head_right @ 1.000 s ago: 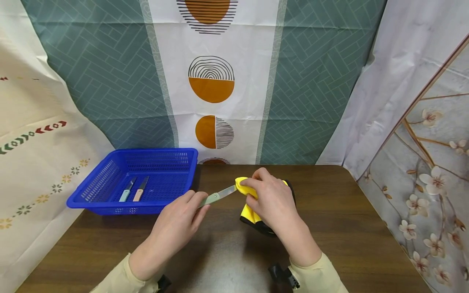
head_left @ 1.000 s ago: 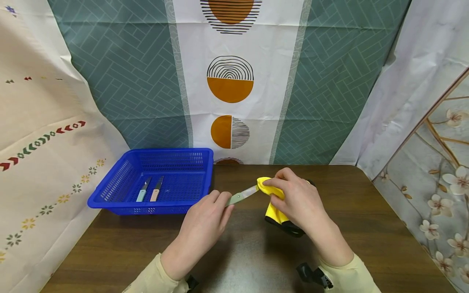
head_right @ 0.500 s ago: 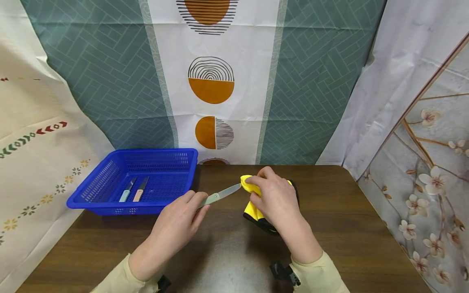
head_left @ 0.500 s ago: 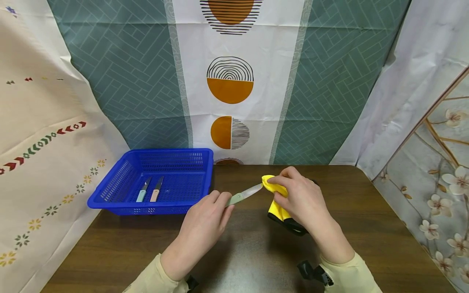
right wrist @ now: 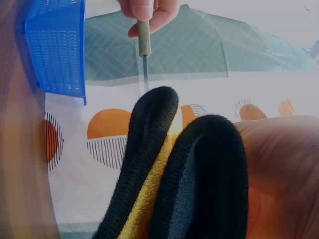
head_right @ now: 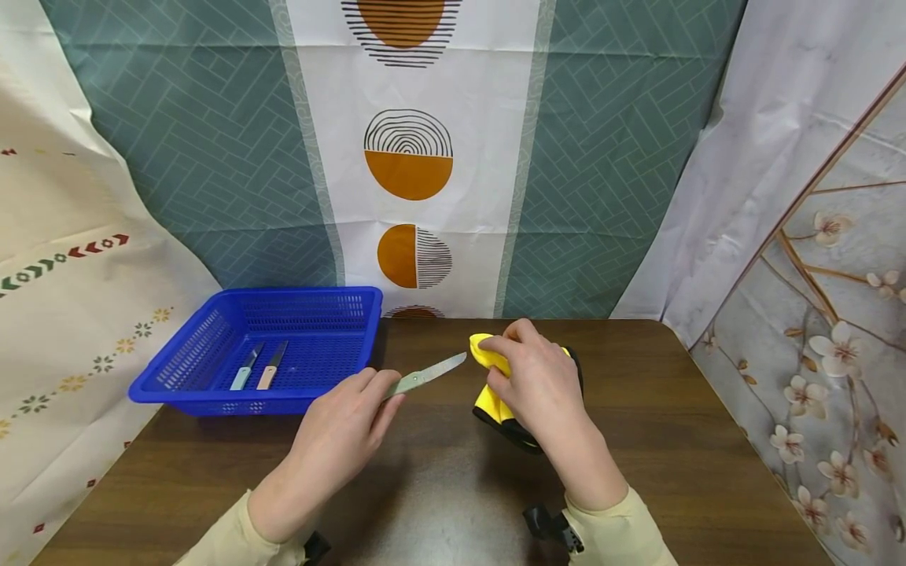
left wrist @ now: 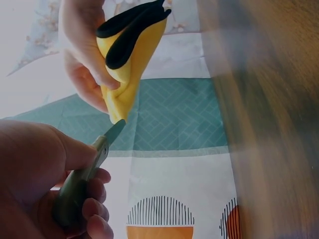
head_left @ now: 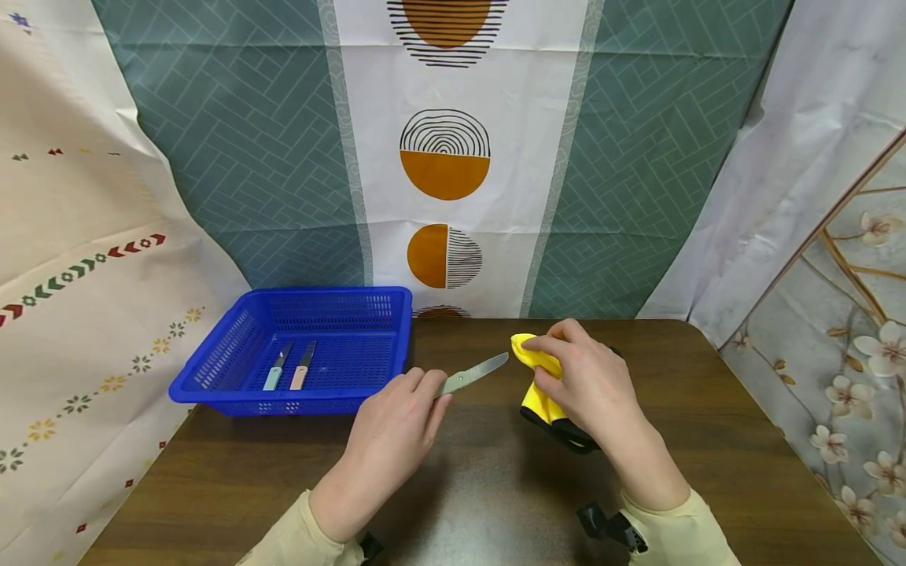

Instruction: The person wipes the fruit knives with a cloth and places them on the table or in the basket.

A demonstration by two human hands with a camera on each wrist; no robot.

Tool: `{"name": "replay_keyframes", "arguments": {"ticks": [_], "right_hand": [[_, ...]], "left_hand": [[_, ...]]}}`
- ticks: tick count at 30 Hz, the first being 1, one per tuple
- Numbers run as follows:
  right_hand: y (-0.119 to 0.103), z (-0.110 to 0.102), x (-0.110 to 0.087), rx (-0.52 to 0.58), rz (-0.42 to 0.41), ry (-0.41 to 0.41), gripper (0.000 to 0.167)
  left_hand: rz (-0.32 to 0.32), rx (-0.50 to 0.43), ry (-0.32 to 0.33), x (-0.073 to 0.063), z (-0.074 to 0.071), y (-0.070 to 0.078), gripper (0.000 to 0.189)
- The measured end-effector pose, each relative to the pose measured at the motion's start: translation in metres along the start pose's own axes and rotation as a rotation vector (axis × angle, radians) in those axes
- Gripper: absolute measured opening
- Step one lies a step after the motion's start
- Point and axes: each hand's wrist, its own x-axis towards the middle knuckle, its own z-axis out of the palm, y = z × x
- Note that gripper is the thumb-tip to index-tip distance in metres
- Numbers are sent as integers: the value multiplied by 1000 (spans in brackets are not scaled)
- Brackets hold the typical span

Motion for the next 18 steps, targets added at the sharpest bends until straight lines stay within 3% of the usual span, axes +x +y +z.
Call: {"name": "replay_keyframes", "arguments": {"ticks": [18], "right_hand": [[-6,-11,-3,13,-12,15,38]], "left_hand": [[0,43,17,0,3,-3,11]]}}
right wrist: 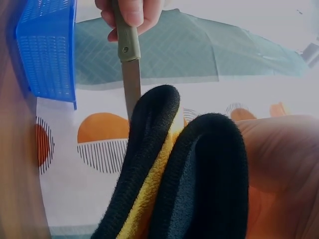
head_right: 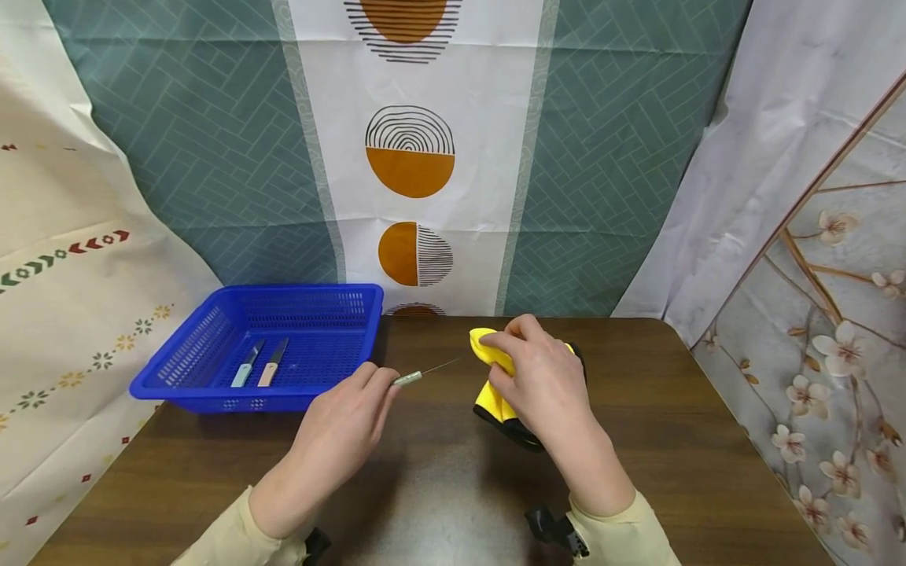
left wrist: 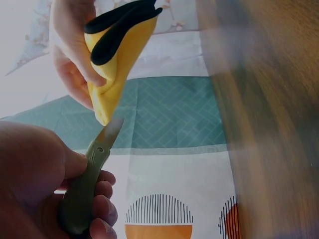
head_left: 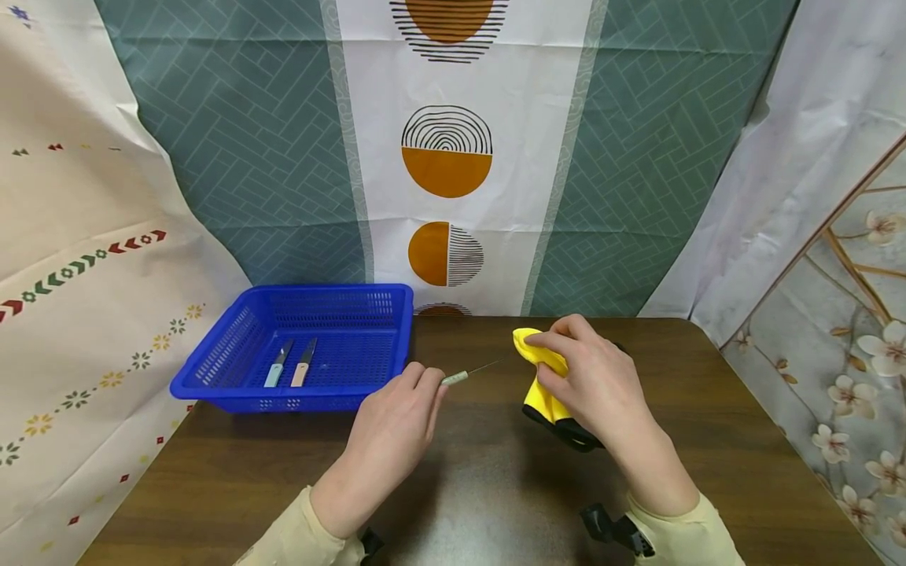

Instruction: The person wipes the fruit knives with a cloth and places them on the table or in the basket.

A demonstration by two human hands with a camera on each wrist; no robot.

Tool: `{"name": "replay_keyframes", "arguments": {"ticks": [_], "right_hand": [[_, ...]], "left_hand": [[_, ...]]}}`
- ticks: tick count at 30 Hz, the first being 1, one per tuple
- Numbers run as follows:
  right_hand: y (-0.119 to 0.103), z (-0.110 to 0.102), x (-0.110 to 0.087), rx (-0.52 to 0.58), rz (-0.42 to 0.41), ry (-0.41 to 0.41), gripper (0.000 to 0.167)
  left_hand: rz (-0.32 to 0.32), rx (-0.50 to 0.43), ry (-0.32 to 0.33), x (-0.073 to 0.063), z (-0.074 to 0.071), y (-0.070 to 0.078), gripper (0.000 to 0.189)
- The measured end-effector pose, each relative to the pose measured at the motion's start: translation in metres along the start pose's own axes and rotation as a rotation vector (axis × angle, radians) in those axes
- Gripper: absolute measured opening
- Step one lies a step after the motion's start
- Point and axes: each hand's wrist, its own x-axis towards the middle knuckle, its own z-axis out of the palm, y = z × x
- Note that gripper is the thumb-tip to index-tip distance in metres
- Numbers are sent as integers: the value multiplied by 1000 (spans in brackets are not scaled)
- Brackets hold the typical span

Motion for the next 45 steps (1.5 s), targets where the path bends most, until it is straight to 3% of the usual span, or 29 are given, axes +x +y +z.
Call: {"name": "replay_keyframes", "arguments": {"ticks": [23,31,38,45], "right_hand": [[-4,-1,-3,2,-29,33,38],[-6,-1,-3,-3,-36,26,38],[-8,-2,-4,-8,-39,16,39],[-12,2,-5,-6,-74,32,38]], "left_hand": [[6,13,23,1,1,-2,9],[-31,0,-4,2,1,-2,4],[-25,-28,-7,1,0,-3,27],[-16,-32,-10,1,0,-2,28]]}}
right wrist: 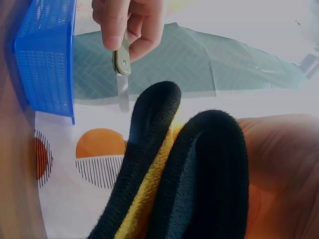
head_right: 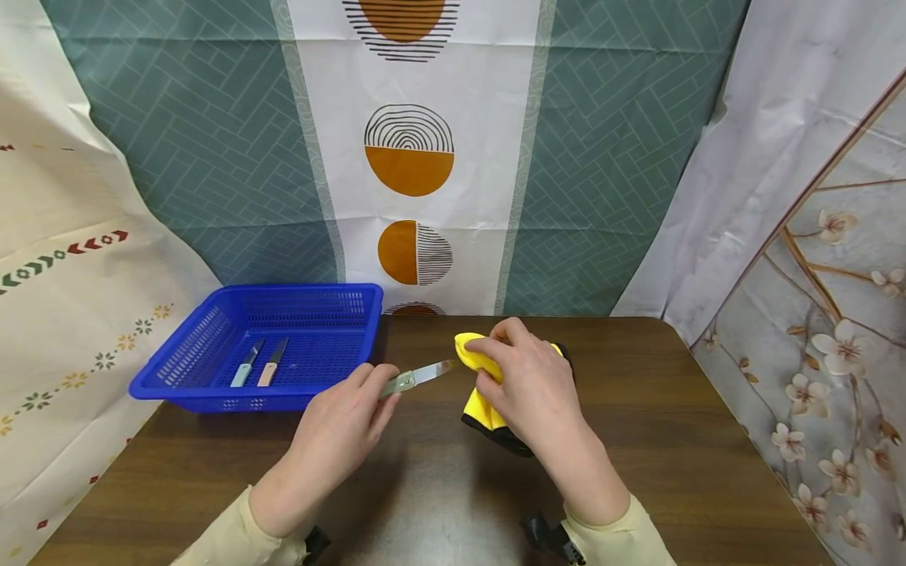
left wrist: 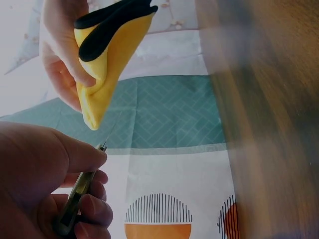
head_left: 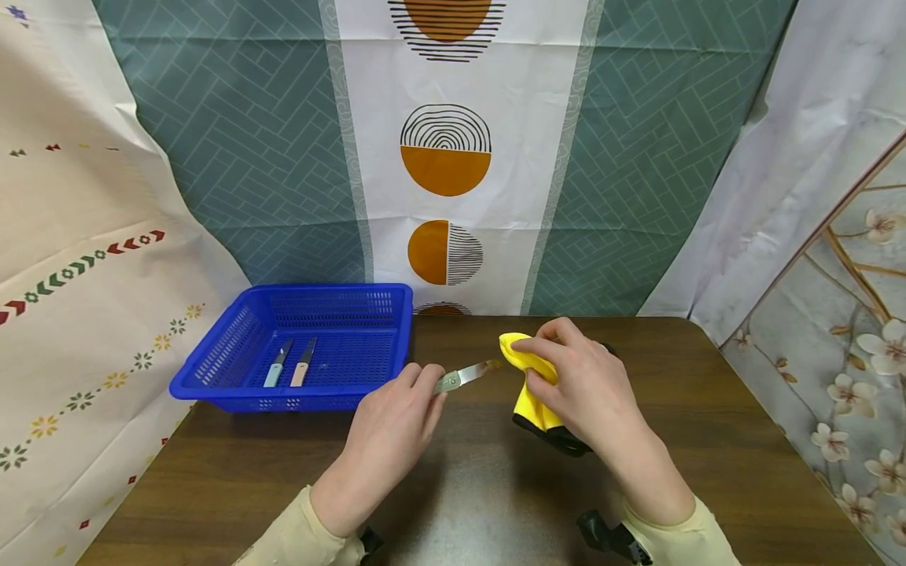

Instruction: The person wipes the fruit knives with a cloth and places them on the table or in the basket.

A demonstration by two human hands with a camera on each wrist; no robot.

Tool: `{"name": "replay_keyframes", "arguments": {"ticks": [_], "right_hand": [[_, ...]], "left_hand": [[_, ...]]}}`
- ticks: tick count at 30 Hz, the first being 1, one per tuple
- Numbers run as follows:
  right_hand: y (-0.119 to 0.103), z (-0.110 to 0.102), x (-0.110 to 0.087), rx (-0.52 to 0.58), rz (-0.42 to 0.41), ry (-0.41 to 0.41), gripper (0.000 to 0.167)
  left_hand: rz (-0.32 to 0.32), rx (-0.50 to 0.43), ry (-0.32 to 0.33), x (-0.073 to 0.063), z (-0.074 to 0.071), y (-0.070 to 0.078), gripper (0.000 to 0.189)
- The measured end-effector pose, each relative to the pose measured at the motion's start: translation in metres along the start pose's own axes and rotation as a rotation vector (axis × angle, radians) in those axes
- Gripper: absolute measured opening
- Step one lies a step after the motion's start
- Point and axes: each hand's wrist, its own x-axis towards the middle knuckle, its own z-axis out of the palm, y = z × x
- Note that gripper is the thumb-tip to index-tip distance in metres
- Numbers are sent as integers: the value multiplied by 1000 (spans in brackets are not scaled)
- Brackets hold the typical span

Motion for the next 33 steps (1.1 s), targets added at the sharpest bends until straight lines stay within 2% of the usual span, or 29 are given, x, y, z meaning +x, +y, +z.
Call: {"name": "replay_keyframes", "arguments": {"ticks": [6,17,28,33], "right_hand": [[-7,5,-1,10,-40,20,38],[-14,12,-3,-4,-109,6,39],[-23,17,-4,-6,-165,-42,40],[-25,20,-4,-4,-179,-57,40]], "left_hand": [[2,-3,-20,0,-2,2,26],[-6,-12,-61,1,-3,4,25],[-27,-33,-119,2,-3,6,25],[-19,-31,-124,2,-3,6,25]]}}
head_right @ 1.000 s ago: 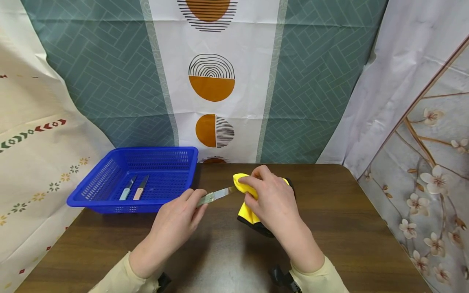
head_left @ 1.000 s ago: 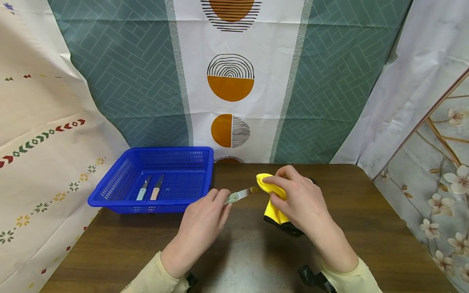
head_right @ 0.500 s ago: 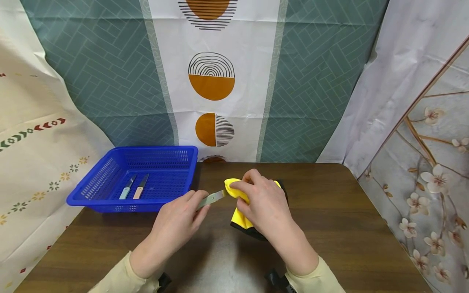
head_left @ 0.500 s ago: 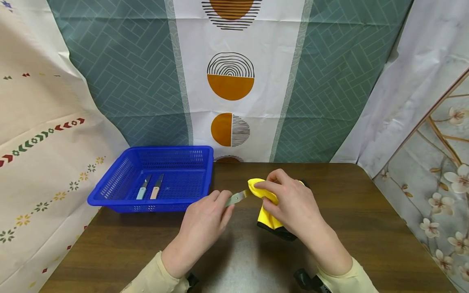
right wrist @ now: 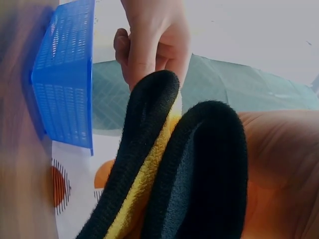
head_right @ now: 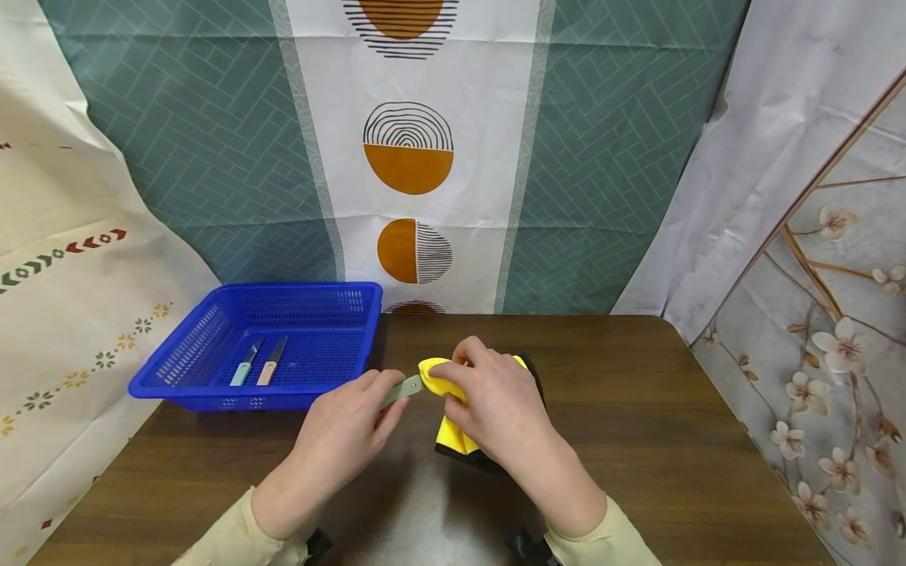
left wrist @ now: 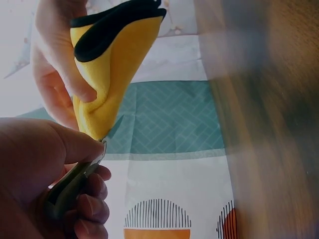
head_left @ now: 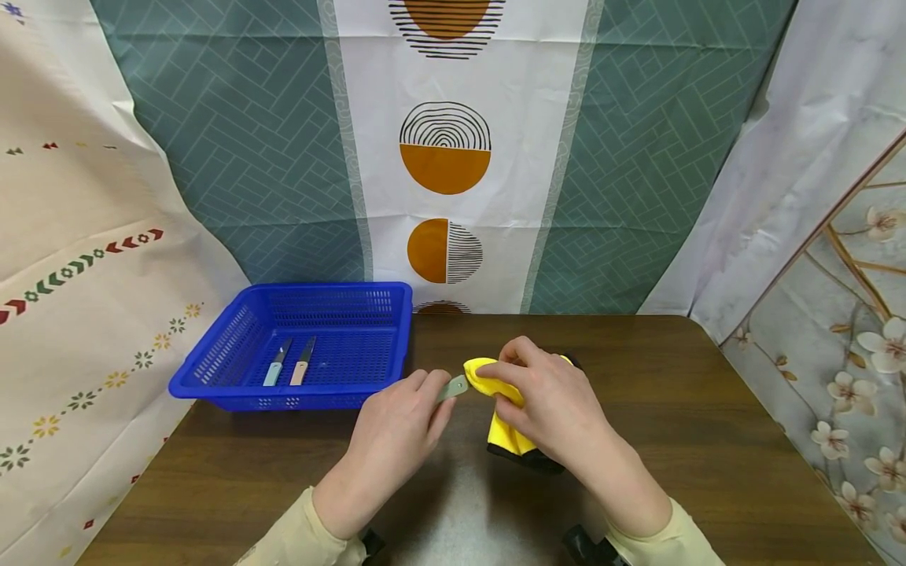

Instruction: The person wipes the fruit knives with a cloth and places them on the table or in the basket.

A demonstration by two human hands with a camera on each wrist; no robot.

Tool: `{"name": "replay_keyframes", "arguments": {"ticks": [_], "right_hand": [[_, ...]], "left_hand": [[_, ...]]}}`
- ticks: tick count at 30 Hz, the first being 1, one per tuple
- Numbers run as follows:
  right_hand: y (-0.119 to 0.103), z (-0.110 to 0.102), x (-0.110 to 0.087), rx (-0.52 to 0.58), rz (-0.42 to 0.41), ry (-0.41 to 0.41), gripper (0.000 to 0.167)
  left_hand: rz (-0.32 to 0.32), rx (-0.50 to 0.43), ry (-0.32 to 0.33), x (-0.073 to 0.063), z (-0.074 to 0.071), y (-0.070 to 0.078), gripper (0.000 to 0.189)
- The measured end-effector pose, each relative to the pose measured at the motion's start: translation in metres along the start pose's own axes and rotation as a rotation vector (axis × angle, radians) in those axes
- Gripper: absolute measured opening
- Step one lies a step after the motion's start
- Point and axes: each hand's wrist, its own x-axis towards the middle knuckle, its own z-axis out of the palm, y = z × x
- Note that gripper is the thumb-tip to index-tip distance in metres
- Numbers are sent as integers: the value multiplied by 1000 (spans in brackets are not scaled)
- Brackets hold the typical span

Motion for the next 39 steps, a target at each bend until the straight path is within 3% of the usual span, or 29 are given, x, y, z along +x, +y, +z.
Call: {"name": "replay_keyframes", "arguments": {"ticks": [26,39], "right_hand": [[1,6,1,-7,-24,2,39],[9,5,0,-15,31,8,40]], "left_hand": [[50,14,53,-3,3,0,22],[33,9,47,-2,3,-1,23]]}}
